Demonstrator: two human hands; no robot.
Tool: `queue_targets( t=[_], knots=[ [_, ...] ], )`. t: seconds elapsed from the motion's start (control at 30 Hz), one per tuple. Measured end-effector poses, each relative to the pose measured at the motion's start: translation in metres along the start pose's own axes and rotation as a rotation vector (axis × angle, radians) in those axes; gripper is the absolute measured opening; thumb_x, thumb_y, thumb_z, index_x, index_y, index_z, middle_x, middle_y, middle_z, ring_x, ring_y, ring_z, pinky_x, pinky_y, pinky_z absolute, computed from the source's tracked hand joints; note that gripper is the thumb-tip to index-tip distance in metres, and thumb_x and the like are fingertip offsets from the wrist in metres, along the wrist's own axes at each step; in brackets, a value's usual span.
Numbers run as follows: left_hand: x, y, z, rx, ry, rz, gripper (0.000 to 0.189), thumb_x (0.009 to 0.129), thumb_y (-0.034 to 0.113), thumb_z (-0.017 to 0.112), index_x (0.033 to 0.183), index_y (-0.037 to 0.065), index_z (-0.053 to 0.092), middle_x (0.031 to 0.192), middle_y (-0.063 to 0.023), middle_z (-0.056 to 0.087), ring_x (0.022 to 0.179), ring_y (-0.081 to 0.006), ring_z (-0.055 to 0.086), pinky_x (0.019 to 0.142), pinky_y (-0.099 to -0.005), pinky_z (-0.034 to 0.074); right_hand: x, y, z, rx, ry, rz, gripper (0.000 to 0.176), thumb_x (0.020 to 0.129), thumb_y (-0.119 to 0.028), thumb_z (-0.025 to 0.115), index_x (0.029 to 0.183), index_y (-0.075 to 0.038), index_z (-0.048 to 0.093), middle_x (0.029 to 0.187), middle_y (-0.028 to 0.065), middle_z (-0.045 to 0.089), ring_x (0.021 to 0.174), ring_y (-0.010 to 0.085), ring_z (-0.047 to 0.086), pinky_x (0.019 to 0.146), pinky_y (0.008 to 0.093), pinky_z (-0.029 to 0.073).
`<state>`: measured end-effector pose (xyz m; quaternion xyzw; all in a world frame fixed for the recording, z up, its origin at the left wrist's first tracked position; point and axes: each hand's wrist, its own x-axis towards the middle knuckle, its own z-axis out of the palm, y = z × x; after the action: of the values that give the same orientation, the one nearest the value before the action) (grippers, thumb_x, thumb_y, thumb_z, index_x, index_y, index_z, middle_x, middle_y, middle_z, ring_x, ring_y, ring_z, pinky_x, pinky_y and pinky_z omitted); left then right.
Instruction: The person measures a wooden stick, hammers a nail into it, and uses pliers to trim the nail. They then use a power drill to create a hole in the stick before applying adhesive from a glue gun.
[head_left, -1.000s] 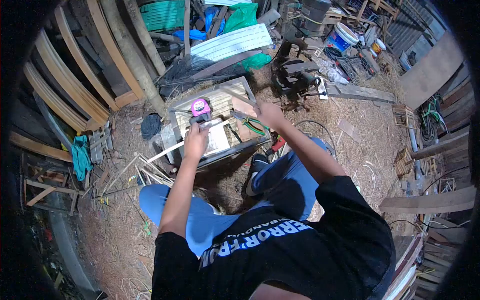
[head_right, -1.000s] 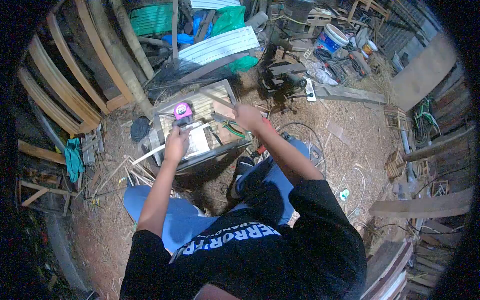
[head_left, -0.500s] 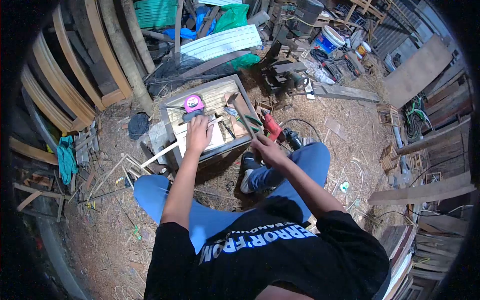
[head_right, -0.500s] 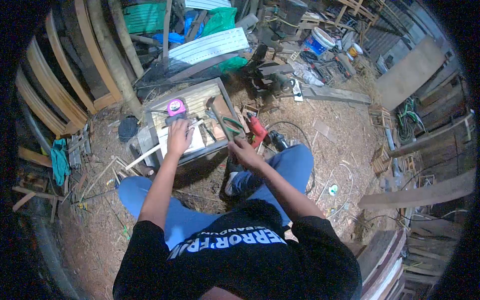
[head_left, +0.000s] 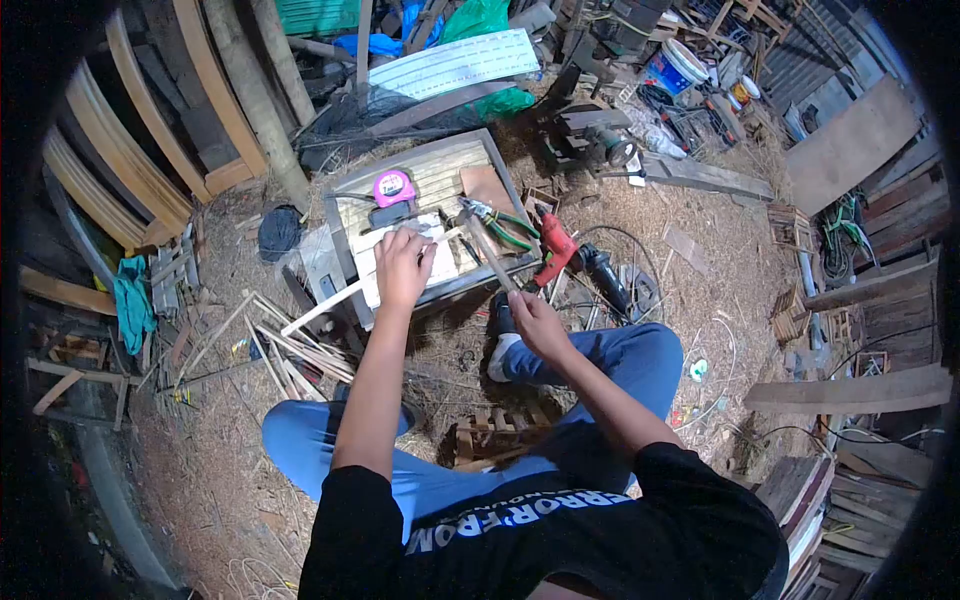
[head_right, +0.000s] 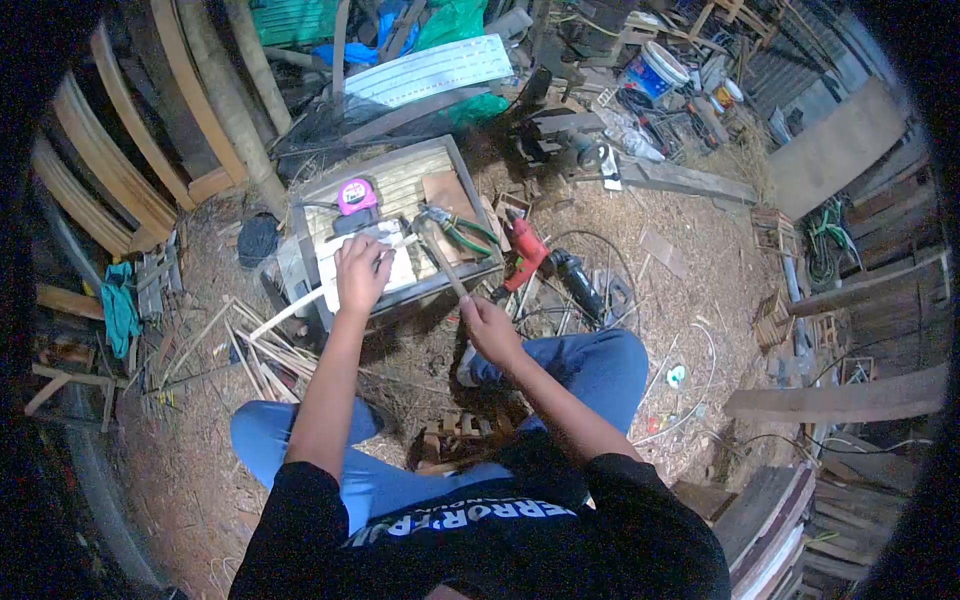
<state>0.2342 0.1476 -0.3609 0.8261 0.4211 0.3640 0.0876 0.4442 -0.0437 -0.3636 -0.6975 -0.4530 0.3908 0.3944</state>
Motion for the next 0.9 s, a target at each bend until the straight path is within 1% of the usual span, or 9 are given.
queue_targets(
  t=[0.1, 0.33, 0.43, 0.47, 0.53, 0.63, 0.73, 0.83, 0.9],
  knots=[
    [0.002, 0.000, -0.001, 0.028, 0.015, 0.035, 0.012, 0.087, 0.022, 0.080, 0.090, 0.011, 0.077, 0.099, -0.0033, 0.066, 0.103, -0.0276, 0.059, 0.093, -0.0443, 0.043, 0.008, 0.004, 0.004, -0.073, 0.041, -0.008, 0.052, 0.113, -0.043, 0.048, 0.098, 0.005, 0.060, 0.079, 0.0247, 0.061, 0.073, 0.0372, 0.061, 0.072, 0.0477, 0.048],
    [0.001, -0.002, 0.003, 0.036, 0.039, 0.033, 0.012, 0.085, 0.022, 0.079, 0.087, 0.011, 0.077, 0.097, -0.0038, 0.066, 0.100, -0.0277, 0.060, 0.091, -0.0437, 0.042, 0.001, -0.015, 0.001, -0.083, 0.112, -0.010, 0.051, 0.113, -0.042, 0.047, 0.096, 0.004, 0.059, 0.078, 0.0271, 0.060, 0.073, 0.0416, 0.059, 0.074, 0.0495, 0.048],
    [0.002, -0.005, 0.004, 0.049, 0.018, 0.030, 0.013, 0.085, 0.023, 0.078, 0.088, 0.011, 0.078, 0.096, -0.0052, 0.065, 0.100, -0.0281, 0.060, 0.092, -0.0442, 0.042, 0.007, -0.006, 0.000, -0.111, 0.050, 0.004, 0.051, 0.113, -0.042, 0.047, 0.096, 0.004, 0.059, 0.078, 0.0280, 0.061, 0.073, 0.0432, 0.060, 0.073, 0.0501, 0.048],
    [0.001, -0.005, 0.005, 0.047, 0.022, 0.036, 0.011, 0.085, 0.022, 0.079, 0.088, 0.011, 0.077, 0.094, -0.0049, 0.064, 0.098, -0.0276, 0.059, 0.091, -0.0442, 0.042, 0.008, -0.003, -0.001, -0.099, 0.068, -0.001, 0.051, 0.113, -0.042, 0.047, 0.096, 0.004, 0.059, 0.079, 0.0287, 0.061, 0.075, 0.0446, 0.061, 0.074, 0.0506, 0.048],
    [0.002, -0.004, 0.004, 0.044, 0.030, 0.044, 0.009, 0.086, 0.020, 0.080, 0.086, 0.012, 0.077, 0.091, -0.0042, 0.061, 0.096, -0.0268, 0.058, 0.090, -0.0442, 0.042, 0.004, -0.022, -0.006, -0.077, 0.100, -0.010, 0.052, 0.112, -0.043, 0.047, 0.097, 0.004, 0.060, 0.082, 0.0302, 0.063, 0.078, 0.0473, 0.063, 0.074, 0.0516, 0.049],
    [0.003, 0.000, -0.001, 0.052, 0.015, 0.029, 0.009, 0.086, 0.021, 0.080, 0.086, 0.012, 0.077, 0.091, -0.0043, 0.061, 0.096, -0.0266, 0.058, 0.091, -0.0441, 0.042, 0.007, -0.017, -0.003, -0.112, 0.123, -0.050, 0.051, 0.112, -0.043, 0.047, 0.099, 0.004, 0.061, 0.085, 0.0315, 0.065, 0.083, 0.0502, 0.065, 0.075, 0.0529, 0.050],
    [0.004, -0.001, 0.000, 0.023, -0.010, 0.024, 0.015, 0.088, 0.026, 0.078, 0.091, 0.011, 0.078, 0.094, -0.0070, 0.063, 0.100, -0.0293, 0.059, 0.091, -0.0453, 0.042, 0.009, -0.017, -0.011, -0.219, 0.027, 0.018, 0.049, 0.112, -0.042, 0.047, 0.099, 0.003, 0.061, 0.087, 0.0316, 0.065, 0.086, 0.0511, 0.065, 0.076, 0.0535, 0.050],
    [0.002, -0.005, 0.004, 0.046, 0.006, 0.033, 0.014, 0.087, 0.025, 0.078, 0.090, 0.012, 0.078, 0.094, -0.0065, 0.063, 0.101, -0.0292, 0.059, 0.091, -0.0452, 0.041, 0.000, -0.034, -0.014, -0.154, 0.134, -0.050, 0.051, 0.112, -0.043, 0.047, 0.100, 0.003, 0.061, 0.086, 0.0314, 0.065, 0.085, 0.0512, 0.065, 0.075, 0.0537, 0.050],
    [0.003, -0.005, 0.005, 0.034, 0.009, 0.020, 0.011, 0.087, 0.023, 0.078, 0.089, 0.012, 0.077, 0.094, -0.0059, 0.063, 0.101, -0.0287, 0.059, 0.091, -0.0452, 0.041, -0.002, -0.039, -0.015, -0.164, 0.111, -0.019, 0.050, 0.112, -0.043, 0.047, 0.100, 0.003, 0.062, 0.085, 0.0319, 0.065, 0.085, 0.0515, 0.066, 0.075, 0.0552, 0.049]
  ],
)
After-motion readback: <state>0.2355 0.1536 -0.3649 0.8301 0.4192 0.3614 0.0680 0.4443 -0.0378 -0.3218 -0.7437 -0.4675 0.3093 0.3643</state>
